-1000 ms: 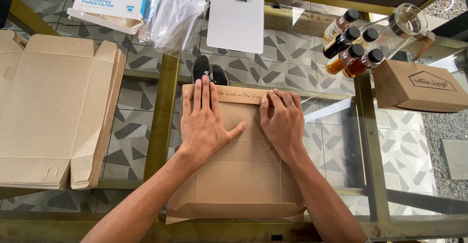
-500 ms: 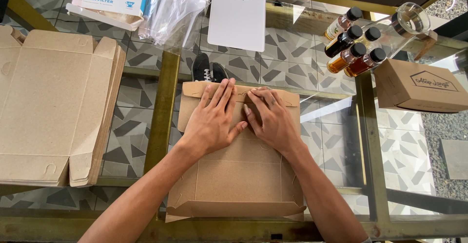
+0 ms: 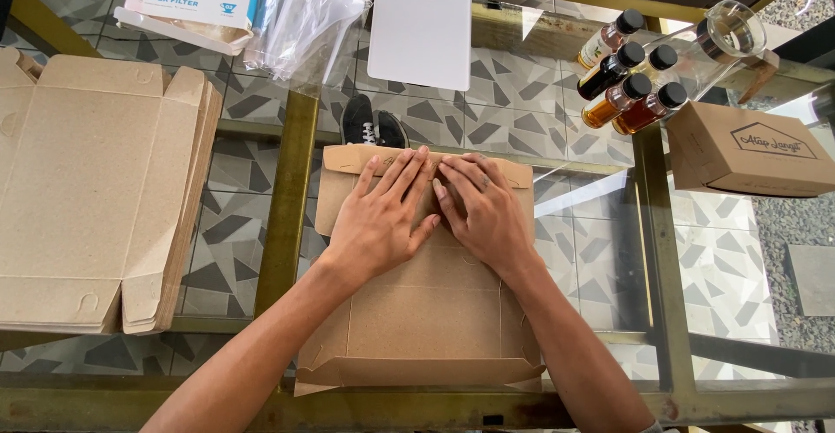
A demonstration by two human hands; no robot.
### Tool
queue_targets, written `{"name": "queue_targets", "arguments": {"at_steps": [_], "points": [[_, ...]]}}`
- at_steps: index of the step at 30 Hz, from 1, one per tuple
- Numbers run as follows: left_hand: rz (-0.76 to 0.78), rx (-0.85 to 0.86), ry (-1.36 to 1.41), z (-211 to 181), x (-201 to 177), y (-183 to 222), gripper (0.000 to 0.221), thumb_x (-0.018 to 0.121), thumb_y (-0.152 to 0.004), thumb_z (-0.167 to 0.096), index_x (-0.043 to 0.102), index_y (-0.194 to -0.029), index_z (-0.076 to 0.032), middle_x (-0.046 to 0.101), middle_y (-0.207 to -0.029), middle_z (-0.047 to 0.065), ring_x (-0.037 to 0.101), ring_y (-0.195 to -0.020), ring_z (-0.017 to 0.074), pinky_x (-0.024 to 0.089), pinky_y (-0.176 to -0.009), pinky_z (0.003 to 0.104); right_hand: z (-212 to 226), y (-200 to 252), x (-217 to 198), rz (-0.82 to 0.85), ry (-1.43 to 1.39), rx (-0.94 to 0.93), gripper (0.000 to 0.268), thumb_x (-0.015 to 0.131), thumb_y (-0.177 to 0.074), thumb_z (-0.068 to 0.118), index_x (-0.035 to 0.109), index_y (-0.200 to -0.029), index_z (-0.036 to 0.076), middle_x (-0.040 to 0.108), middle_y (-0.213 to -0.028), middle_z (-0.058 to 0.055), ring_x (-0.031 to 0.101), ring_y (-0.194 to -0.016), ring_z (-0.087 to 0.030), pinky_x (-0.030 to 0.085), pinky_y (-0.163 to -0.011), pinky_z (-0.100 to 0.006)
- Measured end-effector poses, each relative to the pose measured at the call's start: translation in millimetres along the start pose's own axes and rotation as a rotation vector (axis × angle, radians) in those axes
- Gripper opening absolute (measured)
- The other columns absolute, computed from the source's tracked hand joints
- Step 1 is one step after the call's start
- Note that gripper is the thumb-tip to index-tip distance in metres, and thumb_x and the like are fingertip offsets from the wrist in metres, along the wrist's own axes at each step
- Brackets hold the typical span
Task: Assembling a cardboard box by folding pre-scored flaps and interlocking them on a glass table.
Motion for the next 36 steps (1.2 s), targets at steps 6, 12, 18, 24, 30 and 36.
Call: {"name": "queue_targets", "arguments": {"at_steps": [6,12,18,24,30,36], "points": [[0.022,-0.114,0.001,1,-4,2,0.086,0.034,-0.098,-0.067,0.032,-0.160,-0.007,0.025,-0.170,0.010,0.022,-0.156,0.0237,0.010,-0.125,0.054,-6,3,1,-0.102,0.034,0.069,0.032,0.065,-0.102,0.027,0.074,-0.119,0.002,0.071,-0.117,-0.014,0.065,-0.119,-0.031,0.051,-0.104,-0.039],[0.069,-0.254,0.004,4,-12,3,0.102,0.032,-0.092,-0.078,0.028,-0.161,-0.003,0.022,-0.170,0.015,0.019,-0.157,0.0278,0.002,-0.125,0.057,-4,1,-8,-0.143,0.082,0.165,0.030,0.066,-0.102,0.028,0.078,-0.111,0.003,0.075,-0.111,-0.014,0.068,-0.112,-0.027,0.053,-0.100,-0.034],[0.085,-0.376,0.007,5,-22,5,0.118,0.037,-0.086,-0.086,0.026,-0.159,0.005,0.022,-0.168,0.024,0.018,-0.157,0.0361,0.000,-0.125,0.056,-13,5,-8,-0.178,0.151,0.275,0.032,0.065,-0.103,0.028,0.079,-0.109,0.000,0.076,-0.107,-0.016,0.070,-0.107,-0.026,0.055,-0.095,-0.032],[0.082,-0.320,0.017,9,-13,3,0.119,0.039,-0.086,-0.085,0.026,-0.157,0.010,0.021,-0.166,0.030,0.018,-0.156,0.0421,0.006,-0.127,0.052,-9,2,-11,-0.162,0.108,0.216,0.035,0.068,-0.100,0.029,0.077,-0.106,-0.005,0.072,-0.104,-0.018,0.069,-0.107,-0.029,0.055,-0.096,-0.035],[0.091,-0.175,-0.020,6,-9,0,0.109,0.033,-0.093,-0.078,0.028,-0.156,0.011,0.020,-0.166,0.031,0.015,-0.157,0.0429,0.006,-0.127,0.051,-11,3,0,-0.100,0.007,0.129,0.038,0.068,-0.099,0.030,0.075,-0.110,-0.005,0.069,-0.107,-0.018,0.066,-0.112,-0.031,0.054,-0.100,-0.038],[0.029,0.020,-0.044,2,-3,-1,0.088,0.029,-0.102,-0.063,0.035,-0.155,0.007,0.025,-0.166,0.027,0.018,-0.156,0.0404,0.008,-0.127,0.051,-4,1,4,-0.028,-0.055,-0.055,0.037,0.071,-0.095,0.023,0.071,-0.121,-0.004,0.066,-0.116,-0.016,0.062,-0.121,-0.035,0.050,-0.107,-0.041]]}}
Point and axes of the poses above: each hand's wrist, its own y-axis away from the middle knuckle, its own x-axis out of the palm, z = x × y, the point moved 3 cm from there along -y, towards the middle knuckle
